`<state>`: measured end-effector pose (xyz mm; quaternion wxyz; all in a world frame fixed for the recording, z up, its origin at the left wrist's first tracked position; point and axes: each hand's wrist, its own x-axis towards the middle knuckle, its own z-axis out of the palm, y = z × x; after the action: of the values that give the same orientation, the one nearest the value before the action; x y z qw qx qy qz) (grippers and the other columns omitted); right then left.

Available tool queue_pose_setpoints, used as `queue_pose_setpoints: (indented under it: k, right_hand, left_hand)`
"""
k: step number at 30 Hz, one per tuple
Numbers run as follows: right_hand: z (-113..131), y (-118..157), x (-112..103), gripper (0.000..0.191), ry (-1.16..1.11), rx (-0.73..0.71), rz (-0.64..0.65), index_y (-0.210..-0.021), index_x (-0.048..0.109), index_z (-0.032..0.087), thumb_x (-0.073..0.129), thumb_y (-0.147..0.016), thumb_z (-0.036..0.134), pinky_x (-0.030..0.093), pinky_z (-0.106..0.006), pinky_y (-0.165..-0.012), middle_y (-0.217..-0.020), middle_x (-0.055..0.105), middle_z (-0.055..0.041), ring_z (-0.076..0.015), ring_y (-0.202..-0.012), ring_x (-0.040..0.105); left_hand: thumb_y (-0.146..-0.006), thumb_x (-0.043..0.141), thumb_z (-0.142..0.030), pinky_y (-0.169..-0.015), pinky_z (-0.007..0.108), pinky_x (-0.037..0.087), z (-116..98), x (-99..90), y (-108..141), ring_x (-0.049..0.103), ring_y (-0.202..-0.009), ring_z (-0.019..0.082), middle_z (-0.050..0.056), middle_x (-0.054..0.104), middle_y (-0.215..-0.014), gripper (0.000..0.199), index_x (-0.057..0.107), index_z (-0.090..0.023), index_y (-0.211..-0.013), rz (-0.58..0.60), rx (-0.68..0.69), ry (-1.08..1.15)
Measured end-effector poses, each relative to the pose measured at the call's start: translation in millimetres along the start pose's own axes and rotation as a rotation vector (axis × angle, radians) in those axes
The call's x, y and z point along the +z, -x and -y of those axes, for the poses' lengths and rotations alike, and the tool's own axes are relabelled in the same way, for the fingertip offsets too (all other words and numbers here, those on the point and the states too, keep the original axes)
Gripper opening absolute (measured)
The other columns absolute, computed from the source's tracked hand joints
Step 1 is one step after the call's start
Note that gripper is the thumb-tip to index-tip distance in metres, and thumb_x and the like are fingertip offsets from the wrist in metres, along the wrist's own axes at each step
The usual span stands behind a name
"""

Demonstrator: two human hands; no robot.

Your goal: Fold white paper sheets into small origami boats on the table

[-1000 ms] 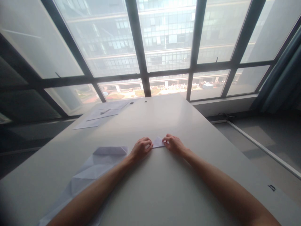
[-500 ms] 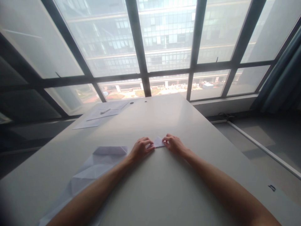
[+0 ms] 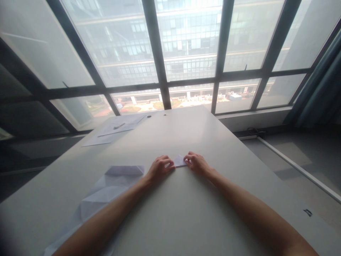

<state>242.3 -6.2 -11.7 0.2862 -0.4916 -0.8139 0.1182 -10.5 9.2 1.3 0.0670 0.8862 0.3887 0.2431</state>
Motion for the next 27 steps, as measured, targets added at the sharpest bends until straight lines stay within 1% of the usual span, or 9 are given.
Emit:
queue_pose_setpoints:
  k: [4,9,16,22,25,27]
  right_hand:
    - [-0.8,0.1,0.8,0.019,-0.004,-0.003,-0.002,-0.099,0.074,0.025,0.056,-0.093,0.022,0.043,-0.026,-0.072,-0.095,0.065,-0.0035,-0.015,-0.074,0.06]
    - [-1.5,0.8,1.8,0.019,-0.001,-0.022,-0.014,-0.103,0.073,0.026,0.058,-0.093,0.023,0.045,-0.027,-0.075,-0.107,0.066,-0.0048,-0.0162,-0.08,0.063]
    - [-1.8,1.1,1.4,0.02,-0.012,-0.05,-0.004,-0.105,0.073,0.025,0.056,-0.094,0.022,0.045,-0.027,-0.077,-0.105,0.067,-0.0051,-0.017,-0.084,0.064]
    - [3.3,1.2,1.4,0.019,-0.039,-0.104,-0.01,-0.102,0.072,0.023,0.054,-0.095,0.022,0.046,-0.029,-0.082,-0.103,0.068,-0.0058,-0.0185,-0.091,0.063]
    - [7.3,2.3,-1.7,0.017,-0.026,-0.116,-0.004,-0.106,0.071,0.023,0.062,-0.092,0.03,0.047,-0.03,-0.084,-0.106,0.067,-0.0066,-0.0204,-0.096,0.062]
    - [8.9,2.9,-4.0,0.024,-0.012,-0.129,0.014,-0.109,0.07,0.023,0.069,-0.088,0.034,0.048,-0.031,-0.084,-0.109,0.066,-0.0073,-0.0218,-0.098,0.062]
  left_hand:
    - [-0.086,0.073,-0.031,-0.08,0.033,0.045,0.1,0.4,0.2,0.061,-0.084,0.02,0.004,0.067,-0.087,0.008,0.074,-0.023,-0.087,0.003,-0.007,-0.006]
    - [-0.086,0.074,-0.032,-0.081,0.033,0.046,0.5,0.6,0.7,0.062,-0.084,0.021,0.004,0.067,-0.089,0.009,0.074,-0.024,-0.091,-0.002,-0.003,-0.021]
    - [-0.083,0.077,-0.039,-0.085,0.035,0.046,-0.7,0.2,0.6,0.064,-0.09,0.023,0.005,0.07,-0.096,0.03,0.071,-0.023,-0.108,-0.007,-0.002,-0.044]
    - [-0.082,0.077,-0.043,-0.086,0.036,0.046,-1.6,0.1,0.7,0.064,-0.088,0.024,0.005,0.069,-0.094,0.031,0.072,-0.023,-0.104,-0.011,0.003,-0.082]
    - [-0.082,0.077,-0.044,-0.086,0.036,0.045,-1.3,-0.3,0.9,0.064,-0.087,0.023,0.004,0.068,-0.092,0.027,0.073,-0.024,-0.1,-0.007,0.002,-0.09]
    - [-0.083,0.076,-0.043,-0.086,0.035,0.045,-1.3,-0.9,1.0,0.064,-0.087,0.023,0.004,0.068,-0.091,0.025,0.073,-0.024,-0.099,-0.002,0.001,-0.09]
